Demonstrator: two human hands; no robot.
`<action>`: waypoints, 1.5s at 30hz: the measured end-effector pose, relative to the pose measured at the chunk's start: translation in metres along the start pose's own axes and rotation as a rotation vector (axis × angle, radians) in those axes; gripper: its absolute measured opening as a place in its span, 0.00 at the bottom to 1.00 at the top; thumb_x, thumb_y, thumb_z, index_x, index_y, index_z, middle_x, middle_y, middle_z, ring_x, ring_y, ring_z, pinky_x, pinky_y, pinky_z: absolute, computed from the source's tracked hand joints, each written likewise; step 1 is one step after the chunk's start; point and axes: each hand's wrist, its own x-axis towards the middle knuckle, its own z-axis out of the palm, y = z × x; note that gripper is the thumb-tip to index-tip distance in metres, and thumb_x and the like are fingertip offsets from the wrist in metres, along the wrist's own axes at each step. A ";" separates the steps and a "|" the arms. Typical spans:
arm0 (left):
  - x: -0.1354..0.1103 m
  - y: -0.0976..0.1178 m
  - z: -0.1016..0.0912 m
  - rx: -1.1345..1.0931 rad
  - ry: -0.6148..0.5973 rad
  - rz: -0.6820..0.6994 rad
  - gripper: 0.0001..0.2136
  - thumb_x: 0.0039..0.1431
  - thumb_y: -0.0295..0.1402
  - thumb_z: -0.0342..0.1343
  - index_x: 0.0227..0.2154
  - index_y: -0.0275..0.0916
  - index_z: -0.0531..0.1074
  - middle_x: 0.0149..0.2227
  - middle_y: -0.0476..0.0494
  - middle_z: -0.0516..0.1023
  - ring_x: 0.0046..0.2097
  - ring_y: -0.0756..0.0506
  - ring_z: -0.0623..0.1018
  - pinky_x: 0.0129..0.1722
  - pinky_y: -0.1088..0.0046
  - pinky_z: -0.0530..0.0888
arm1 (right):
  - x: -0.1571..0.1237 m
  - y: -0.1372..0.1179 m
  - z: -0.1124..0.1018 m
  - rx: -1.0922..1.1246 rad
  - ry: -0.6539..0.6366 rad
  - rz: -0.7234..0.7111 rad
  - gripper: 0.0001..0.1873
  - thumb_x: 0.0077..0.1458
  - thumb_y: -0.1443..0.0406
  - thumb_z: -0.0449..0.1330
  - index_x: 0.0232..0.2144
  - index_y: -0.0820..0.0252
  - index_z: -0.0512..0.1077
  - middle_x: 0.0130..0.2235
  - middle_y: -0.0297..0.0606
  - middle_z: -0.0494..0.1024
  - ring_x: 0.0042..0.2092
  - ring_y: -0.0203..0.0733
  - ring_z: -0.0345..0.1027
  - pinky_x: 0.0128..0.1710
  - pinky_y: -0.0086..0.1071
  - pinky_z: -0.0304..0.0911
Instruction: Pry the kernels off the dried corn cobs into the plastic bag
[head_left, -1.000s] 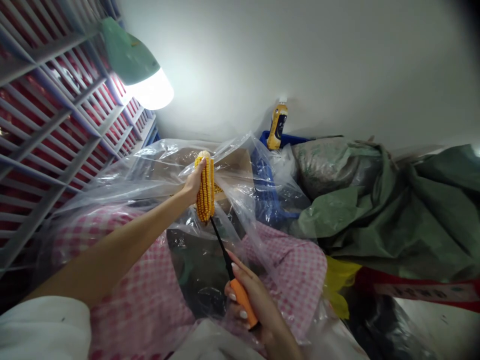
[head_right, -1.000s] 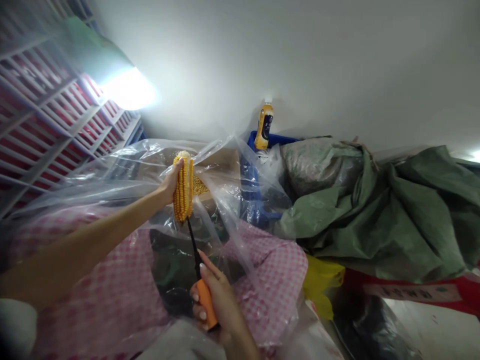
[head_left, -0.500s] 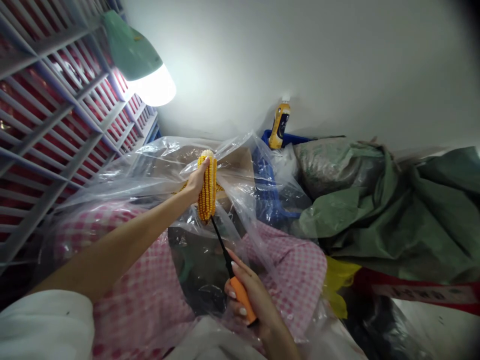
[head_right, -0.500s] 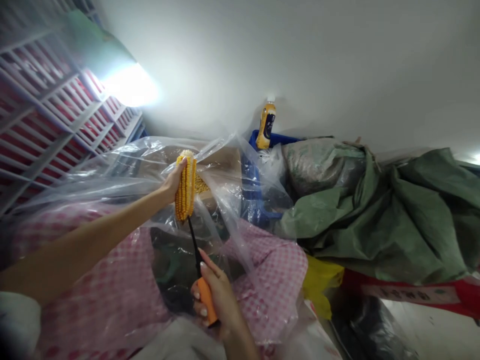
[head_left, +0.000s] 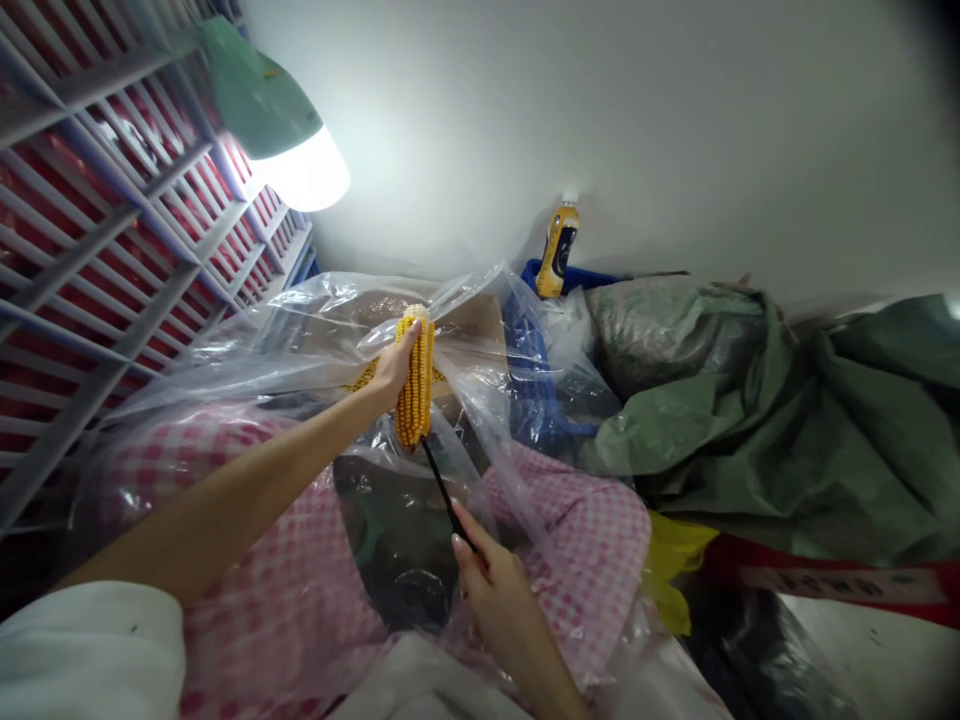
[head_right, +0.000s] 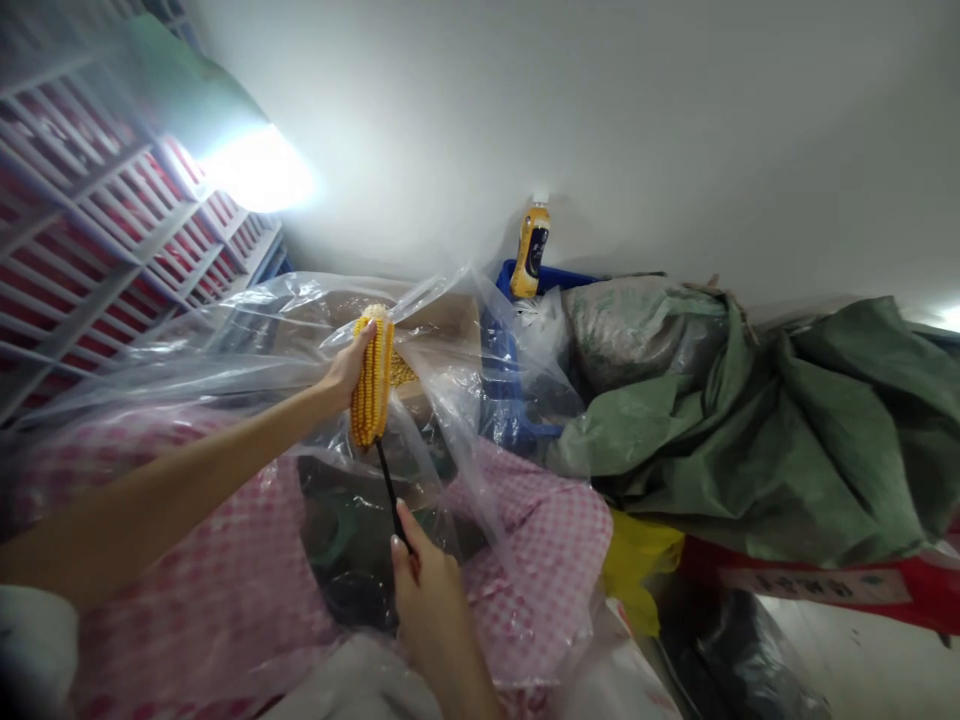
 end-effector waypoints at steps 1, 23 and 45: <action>0.000 -0.001 0.000 0.014 -0.007 0.024 0.26 0.46 0.58 0.55 0.33 0.37 0.71 0.19 0.47 0.71 0.19 0.46 0.72 0.18 0.69 0.72 | 0.000 -0.001 0.002 -0.076 0.034 -0.043 0.31 0.53 0.52 0.59 0.57 0.56 0.67 0.17 0.24 0.59 0.15 0.28 0.50 0.14 0.23 0.47; 0.001 -0.008 0.002 0.018 -0.042 0.095 0.24 0.47 0.57 0.56 0.32 0.38 0.70 0.18 0.48 0.70 0.18 0.46 0.71 0.18 0.70 0.69 | 0.000 0.001 0.006 -0.048 0.040 -0.032 0.35 0.51 0.48 0.59 0.58 0.57 0.66 0.18 0.26 0.62 0.17 0.31 0.54 0.15 0.23 0.51; 0.003 -0.006 0.003 -0.066 0.007 0.061 0.25 0.46 0.58 0.55 0.34 0.38 0.71 0.20 0.48 0.71 0.20 0.46 0.73 0.21 0.70 0.71 | 0.000 0.004 0.007 -0.112 0.100 -0.117 0.28 0.54 0.51 0.58 0.55 0.55 0.69 0.20 0.30 0.65 0.20 0.34 0.57 0.21 0.26 0.53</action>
